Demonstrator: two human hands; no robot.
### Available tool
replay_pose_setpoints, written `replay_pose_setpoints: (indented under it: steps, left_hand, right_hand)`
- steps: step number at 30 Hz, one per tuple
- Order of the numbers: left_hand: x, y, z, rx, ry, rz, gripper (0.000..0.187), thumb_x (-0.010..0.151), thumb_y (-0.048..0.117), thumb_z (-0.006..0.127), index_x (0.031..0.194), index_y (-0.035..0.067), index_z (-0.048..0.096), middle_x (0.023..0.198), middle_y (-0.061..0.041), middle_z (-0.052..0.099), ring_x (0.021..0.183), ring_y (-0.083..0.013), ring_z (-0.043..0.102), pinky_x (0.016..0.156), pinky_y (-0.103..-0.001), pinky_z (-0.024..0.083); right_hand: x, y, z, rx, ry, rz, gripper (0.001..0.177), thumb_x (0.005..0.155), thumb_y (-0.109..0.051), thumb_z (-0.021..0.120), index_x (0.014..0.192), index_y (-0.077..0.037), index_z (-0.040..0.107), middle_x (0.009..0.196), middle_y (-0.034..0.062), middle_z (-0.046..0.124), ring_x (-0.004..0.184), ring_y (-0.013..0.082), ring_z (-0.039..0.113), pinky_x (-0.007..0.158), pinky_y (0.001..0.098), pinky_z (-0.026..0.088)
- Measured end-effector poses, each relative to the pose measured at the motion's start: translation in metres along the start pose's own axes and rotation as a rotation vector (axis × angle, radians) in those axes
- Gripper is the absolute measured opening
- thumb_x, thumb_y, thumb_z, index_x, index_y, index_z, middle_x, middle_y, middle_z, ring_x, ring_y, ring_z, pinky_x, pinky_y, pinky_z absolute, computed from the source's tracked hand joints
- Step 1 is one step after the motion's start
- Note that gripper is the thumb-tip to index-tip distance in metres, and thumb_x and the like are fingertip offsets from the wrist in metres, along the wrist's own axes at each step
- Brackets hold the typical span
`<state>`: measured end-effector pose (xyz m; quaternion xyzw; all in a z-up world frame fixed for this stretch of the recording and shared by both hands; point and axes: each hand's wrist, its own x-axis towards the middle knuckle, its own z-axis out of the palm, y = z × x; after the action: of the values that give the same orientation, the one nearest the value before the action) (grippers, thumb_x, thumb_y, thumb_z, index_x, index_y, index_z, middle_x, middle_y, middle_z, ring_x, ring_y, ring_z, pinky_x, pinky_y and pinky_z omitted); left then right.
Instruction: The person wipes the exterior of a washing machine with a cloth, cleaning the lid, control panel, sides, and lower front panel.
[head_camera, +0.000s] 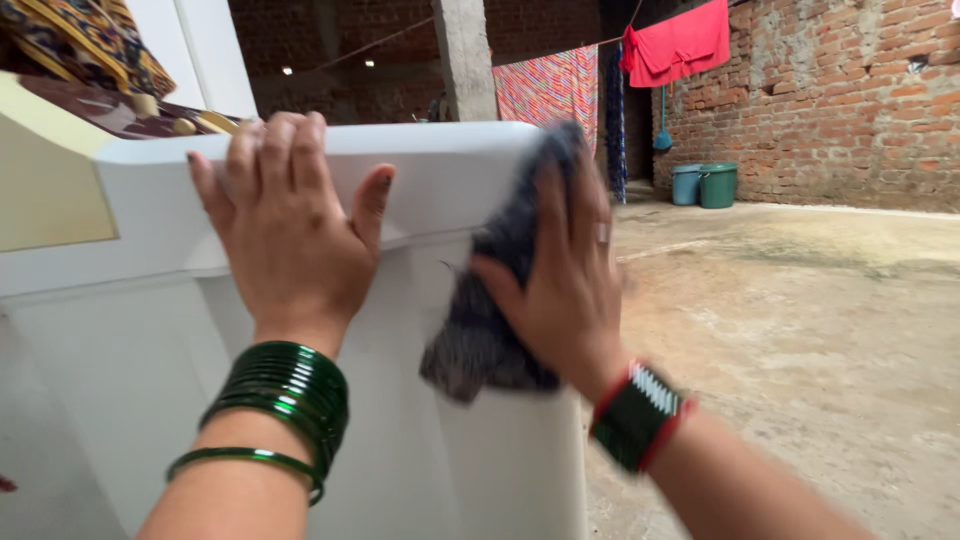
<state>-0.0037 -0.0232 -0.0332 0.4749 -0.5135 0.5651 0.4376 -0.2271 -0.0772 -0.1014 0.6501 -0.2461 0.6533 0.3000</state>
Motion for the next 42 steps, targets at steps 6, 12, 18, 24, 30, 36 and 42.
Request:
replay_pose_setpoints:
  steps: [6, 12, 18, 24, 30, 36, 42]
  left_hand:
    - [0.004, 0.004, -0.004, 0.022, 0.002, 0.01, 0.067, 0.118, 0.062, 0.035, 0.146, 0.003, 0.051, 0.147, -0.014, 0.05, 0.146, -0.0356, 0.038, 0.126, -0.061, 0.016]
    - [-0.002, 0.027, -0.019, -0.015, -0.12, -0.067, 0.074, 0.109, 0.06, 0.033, 0.159, 0.006, 0.034, 0.164, -0.018, 0.03, 0.155, -0.041, 0.018, 0.125, -0.063, 0.01]
    - [-0.088, 0.065, -0.021, -0.142, -0.213, -0.014, 0.073, 0.105, 0.054, 0.037, 0.162, 0.012, 0.026, 0.171, -0.019, 0.014, 0.157, -0.0463, 0.004, 0.123, -0.069, 0.001]
    - [-0.116, 0.058, 0.001, -0.151, -0.229, -0.009, 0.07, 0.109, 0.052, 0.034, 0.165, 0.01, 0.026, 0.172, -0.02, 0.017, 0.159, -0.0471, 0.012, 0.124, -0.071, 0.001]
    - [-0.113, 0.06, -0.003, -0.142, -0.193, 0.004, 0.075, 0.109, 0.059, 0.033, 0.166, 0.011, 0.023, 0.172, -0.02, 0.016, 0.159, -0.0456, 0.013, 0.124, -0.07, 0.002]
    - [-0.125, 0.079, -0.016, -0.185, -0.279, -0.072, 0.075, 0.108, 0.052, 0.041, 0.164, 0.005, 0.022, 0.171, -0.023, 0.015, 0.159, -0.0457, 0.009, 0.125, -0.067, 0.004]
    - [-0.16, 0.082, -0.016, -0.216, -0.334, -0.052, 0.077, 0.102, 0.045, 0.044, 0.158, -0.004, 0.022, 0.169, -0.026, 0.017, 0.158, -0.0444, 0.008, 0.124, -0.065, 0.001]
  right_hand:
    - [-0.144, -0.011, -0.007, 0.161, -0.263, 0.424, 0.112, 0.081, -0.051, 0.073, 0.157, 0.001, 0.01, 0.159, 0.0266, 0.029, 0.141, 0.0483, 0.036, 0.11, 0.0509, 0.038]
    - [-0.117, -0.02, -0.001, 0.381, -0.186, 0.673, 0.087, 0.091, -0.031, 0.064, 0.16, -0.001, 0.019, 0.168, 0.0256, 0.02, 0.155, 0.0424, 0.021, 0.122, 0.0468, 0.021]
    - [-0.002, -0.025, 0.022, 0.095, 0.042, 0.491, 0.089, 0.098, -0.046, 0.065, 0.159, 0.004, 0.025, 0.163, 0.0276, 0.033, 0.149, 0.0445, 0.03, 0.122, 0.0542, 0.023]
    - [-0.083, -0.03, 0.012, 0.192, 0.032, 0.512, 0.107, 0.089, -0.054, 0.073, 0.161, 0.004, 0.019, 0.161, 0.0315, 0.035, 0.147, 0.0496, 0.038, 0.118, 0.0525, 0.037]
    - [-0.184, -0.02, 0.002, 0.221, -0.228, 0.735, 0.101, 0.089, -0.058, 0.064, 0.159, 0.001, 0.022, 0.155, 0.0293, 0.039, 0.139, 0.048, 0.043, 0.109, 0.0514, 0.039]
    - [-0.138, -0.013, -0.006, 0.813, -0.154, 1.142, 0.061, 0.101, -0.051, 0.043, 0.134, -0.001, 0.053, 0.106, 0.0154, 0.068, 0.092, 0.025, 0.064, 0.082, 0.0396, 0.055]
    - [-0.029, -0.007, 0.024, 0.529, 0.136, 0.686, 0.068, 0.109, -0.049, 0.054, 0.146, 0.008, 0.044, 0.133, 0.0264, 0.056, 0.12, 0.0371, 0.051, 0.104, 0.0469, 0.044]
